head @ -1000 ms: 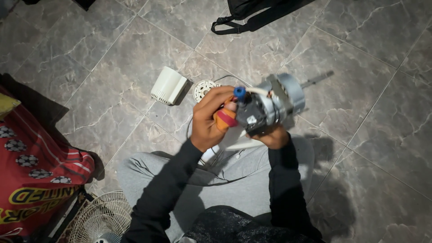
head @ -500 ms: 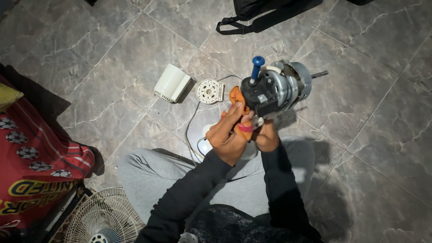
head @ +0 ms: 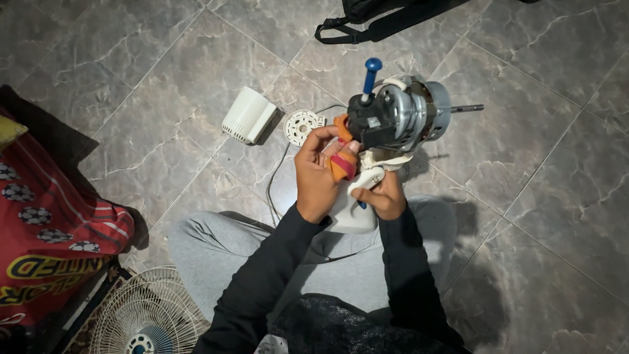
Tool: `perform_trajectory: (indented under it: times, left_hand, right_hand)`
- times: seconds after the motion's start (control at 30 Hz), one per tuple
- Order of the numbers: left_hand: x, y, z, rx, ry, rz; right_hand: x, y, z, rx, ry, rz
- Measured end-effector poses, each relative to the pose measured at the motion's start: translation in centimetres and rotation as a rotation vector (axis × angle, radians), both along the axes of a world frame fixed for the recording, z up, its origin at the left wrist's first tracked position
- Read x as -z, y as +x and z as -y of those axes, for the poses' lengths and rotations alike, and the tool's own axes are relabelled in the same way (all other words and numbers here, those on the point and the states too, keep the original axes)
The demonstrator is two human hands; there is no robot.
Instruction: The person sits on the floor servicing a stand fan. They use a screwdriver to unscrew the motor housing, pull the white plastic casing off the motor, set the housing and grille parts aside, and wipe the exposed motor with a cloth.
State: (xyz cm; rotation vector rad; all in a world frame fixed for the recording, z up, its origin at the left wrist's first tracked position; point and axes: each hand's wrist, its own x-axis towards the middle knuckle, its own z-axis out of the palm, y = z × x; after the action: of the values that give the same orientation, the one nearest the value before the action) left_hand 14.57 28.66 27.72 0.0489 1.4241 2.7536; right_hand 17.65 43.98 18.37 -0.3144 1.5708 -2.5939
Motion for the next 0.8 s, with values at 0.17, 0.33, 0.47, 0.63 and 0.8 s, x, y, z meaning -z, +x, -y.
perform_trajectory:
  times: [0.17,0.33,0.47,0.63,0.8]
  left_hand:
    - [-0.1,-0.8,1.1,0.044,-0.078,-0.235]
    - [-0.5,0.1,0.8,-0.201,-0.495,-0.255]
    - [-1.0,0.8,-0.1,-0.271,-0.504,-0.243]
    - [-1.2,0.1,0.9,0.008,-0.280,-0.127]
    - [-1.0,-0.1,2.2,0.195,-0.280,-0.087]
  right_hand:
    - [-0.1,0.5,0.0,-0.012,0.025,0.101]
    - [-1.7,0.9,0.6,0.044,0.082,0.049]
    - [-3.4,1.7,1.4,0.104,0.113,0.105]
    - [-4.6,2.3,1.6,0.163,0.129,0.123]
    - [-4.6,2.2,1.5,0.145,0.127,0.136]
